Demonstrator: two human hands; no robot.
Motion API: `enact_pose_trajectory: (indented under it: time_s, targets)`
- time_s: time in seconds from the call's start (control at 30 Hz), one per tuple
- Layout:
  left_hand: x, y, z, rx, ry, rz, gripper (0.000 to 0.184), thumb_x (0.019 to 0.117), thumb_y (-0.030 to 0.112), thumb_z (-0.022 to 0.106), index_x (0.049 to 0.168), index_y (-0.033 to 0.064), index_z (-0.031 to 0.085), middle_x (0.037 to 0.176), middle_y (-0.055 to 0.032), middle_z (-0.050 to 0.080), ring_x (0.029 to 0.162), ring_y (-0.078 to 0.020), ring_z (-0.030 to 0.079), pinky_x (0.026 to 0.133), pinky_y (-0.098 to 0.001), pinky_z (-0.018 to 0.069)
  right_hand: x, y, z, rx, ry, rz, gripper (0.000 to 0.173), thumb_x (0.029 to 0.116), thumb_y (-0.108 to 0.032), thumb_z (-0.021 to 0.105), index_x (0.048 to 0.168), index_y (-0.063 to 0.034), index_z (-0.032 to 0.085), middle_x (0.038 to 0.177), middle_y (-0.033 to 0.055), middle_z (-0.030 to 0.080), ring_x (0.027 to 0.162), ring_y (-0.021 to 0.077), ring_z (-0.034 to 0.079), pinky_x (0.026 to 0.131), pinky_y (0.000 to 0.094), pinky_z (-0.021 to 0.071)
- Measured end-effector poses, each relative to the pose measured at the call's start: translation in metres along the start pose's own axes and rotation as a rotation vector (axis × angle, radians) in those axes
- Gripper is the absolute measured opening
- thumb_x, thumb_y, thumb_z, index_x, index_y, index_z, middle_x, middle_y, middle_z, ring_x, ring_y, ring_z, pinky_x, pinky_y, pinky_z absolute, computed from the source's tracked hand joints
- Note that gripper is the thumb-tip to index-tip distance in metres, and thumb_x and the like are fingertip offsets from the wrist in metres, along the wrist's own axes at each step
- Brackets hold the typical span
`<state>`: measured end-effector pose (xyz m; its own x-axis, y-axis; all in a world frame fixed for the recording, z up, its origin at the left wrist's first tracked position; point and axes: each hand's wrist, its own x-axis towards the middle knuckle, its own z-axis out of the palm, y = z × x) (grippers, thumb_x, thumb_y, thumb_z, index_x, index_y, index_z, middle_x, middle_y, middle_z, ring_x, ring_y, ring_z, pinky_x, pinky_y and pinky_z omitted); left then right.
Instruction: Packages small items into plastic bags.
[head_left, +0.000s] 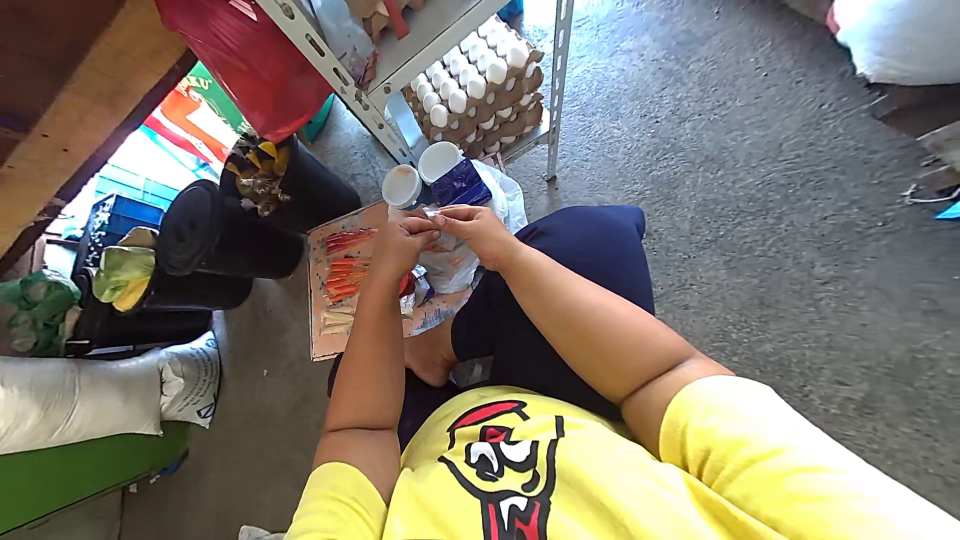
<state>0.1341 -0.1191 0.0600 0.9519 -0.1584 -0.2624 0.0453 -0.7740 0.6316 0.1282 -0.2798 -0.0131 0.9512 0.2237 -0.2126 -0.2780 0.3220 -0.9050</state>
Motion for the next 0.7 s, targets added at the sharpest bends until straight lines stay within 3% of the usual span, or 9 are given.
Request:
enact_pose_trajectory:
  time_s: [0.13, 0.37, 0.47, 0.57, 0.7]
  targets:
    - [-0.007, 0.001, 0.007, 0.024, -0.005, 0.002, 0.013, 0.0968, 0.018, 0.073, 0.103, 0.0092, 0.079, 0.101, -0.0055, 0.077, 0.097, -0.0149, 0.070, 0.093, -0.0457, 0.0533, -0.002, 0.003, -0.001, 0.037, -0.020, -0.019, 0.021, 0.0988, -0.015, 0.069, 0.113, 0.0001, 0.074, 0.109, 0.0063, 0.073, 0.102, 0.0086, 0.067, 0.093, 0.0295, 0.0540]
    - [-0.010, -0.009, 0.011, -0.003, -0.024, 0.027, 0.012, 0.0986, 0.017, 0.069, 0.100, 0.0068, 0.076, 0.093, -0.0050, 0.073, 0.087, -0.0132, 0.067, 0.085, -0.0419, 0.0526, -0.003, 0.008, -0.003, 0.102, -0.052, -0.035, 0.018, 0.1024, -0.012, 0.063, 0.112, -0.0017, 0.073, 0.107, 0.0032, 0.073, 0.097, 0.0067, 0.065, 0.089, 0.0261, 0.0524]
    - [-0.015, -0.020, 0.020, -0.287, -0.052, 0.081, 0.015, 0.1016, 0.014, 0.063, 0.107, 0.0010, 0.066, 0.093, -0.0050, 0.067, 0.084, -0.0091, 0.062, 0.082, -0.0313, 0.0521, -0.003, 0.010, -0.003, 0.156, -0.019, -0.057, 0.016, 0.1034, -0.011, 0.060, 0.109, -0.0032, 0.073, 0.101, 0.0012, 0.072, 0.089, 0.0055, 0.064, 0.080, 0.0232, 0.0521]
    - [-0.025, -0.030, 0.034, -0.669, -0.120, 0.100, 0.007, 0.1004, 0.004, 0.059, 0.106, 0.0029, 0.056, 0.088, -0.0044, 0.072, 0.085, -0.0111, 0.070, 0.083, -0.0310, 0.0579, 0.001, 0.010, -0.006, 0.218, 0.101, -0.043, 0.017, 0.1048, -0.015, 0.059, 0.109, -0.0051, 0.072, 0.097, 0.0001, 0.073, 0.080, 0.0047, 0.063, 0.069, 0.0211, 0.0512]
    - [-0.046, -0.039, 0.030, -0.695, -0.137, -0.024, 0.023, 0.1011, 0.005, 0.060, 0.123, -0.0025, 0.063, 0.091, -0.0064, 0.073, 0.082, -0.0110, 0.071, 0.081, -0.0296, 0.0594, 0.004, 0.005, -0.010, 0.350, 0.269, -0.018, 0.017, 0.1070, -0.016, 0.055, 0.111, -0.0061, 0.069, 0.094, 0.0007, 0.073, 0.070, 0.0031, 0.062, 0.060, 0.0180, 0.0488]
